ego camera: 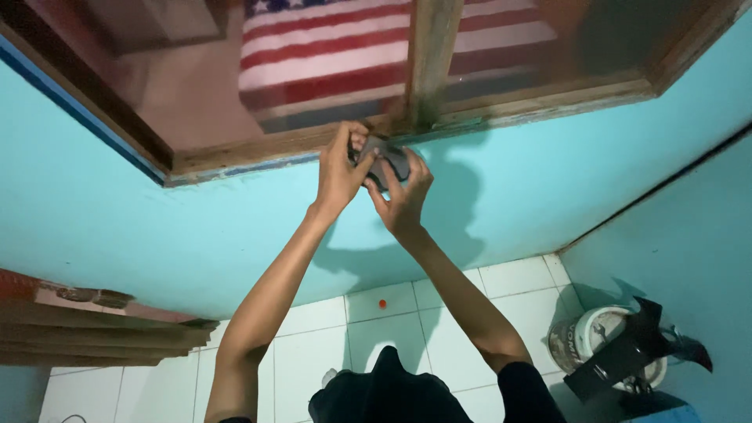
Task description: The person wipes a window pane with a dark cloth using both hands in repeated vertical and horizontal strokes. The person also wipes the wooden window frame and sill. The person folds the cloth and continues wiping the glass.
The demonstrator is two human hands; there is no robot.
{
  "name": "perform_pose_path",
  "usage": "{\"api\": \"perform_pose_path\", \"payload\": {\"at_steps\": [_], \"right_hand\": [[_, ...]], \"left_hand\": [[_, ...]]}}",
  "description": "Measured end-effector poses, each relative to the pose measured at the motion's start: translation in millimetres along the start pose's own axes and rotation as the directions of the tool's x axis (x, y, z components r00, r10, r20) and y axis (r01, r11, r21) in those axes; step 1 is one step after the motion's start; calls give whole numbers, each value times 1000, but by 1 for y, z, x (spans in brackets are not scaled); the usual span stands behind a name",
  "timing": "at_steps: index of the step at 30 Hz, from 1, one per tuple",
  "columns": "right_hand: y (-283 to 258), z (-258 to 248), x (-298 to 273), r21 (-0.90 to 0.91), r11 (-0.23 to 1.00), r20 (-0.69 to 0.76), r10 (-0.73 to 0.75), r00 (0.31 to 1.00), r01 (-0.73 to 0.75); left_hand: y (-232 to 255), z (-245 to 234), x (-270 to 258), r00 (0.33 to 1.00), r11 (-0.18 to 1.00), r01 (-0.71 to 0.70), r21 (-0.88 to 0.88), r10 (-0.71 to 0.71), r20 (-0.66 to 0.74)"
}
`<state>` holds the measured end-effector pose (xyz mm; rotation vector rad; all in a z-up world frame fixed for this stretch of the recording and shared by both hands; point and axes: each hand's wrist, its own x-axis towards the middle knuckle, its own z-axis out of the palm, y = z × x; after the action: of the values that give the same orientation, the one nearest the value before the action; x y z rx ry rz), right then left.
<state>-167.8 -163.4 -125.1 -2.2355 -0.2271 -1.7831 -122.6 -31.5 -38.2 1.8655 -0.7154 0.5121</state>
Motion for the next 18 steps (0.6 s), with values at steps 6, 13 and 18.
{"api": "perform_pose_path", "payload": {"at_steps": [6,13,18], "right_hand": [[2,12,-5,18,996,65,91,994,-92],[10,41,62,87,996,-59,19,998,-14],[17,58,63,146,985,-7,-89,996,89]], "left_hand": [[0,-6,-2,997,998,22,-66,-17,81],[9,-40,25,993,991,-113,-71,111,-29],[-3,-58,18,994,996,-84,-35,82,-68]]}}
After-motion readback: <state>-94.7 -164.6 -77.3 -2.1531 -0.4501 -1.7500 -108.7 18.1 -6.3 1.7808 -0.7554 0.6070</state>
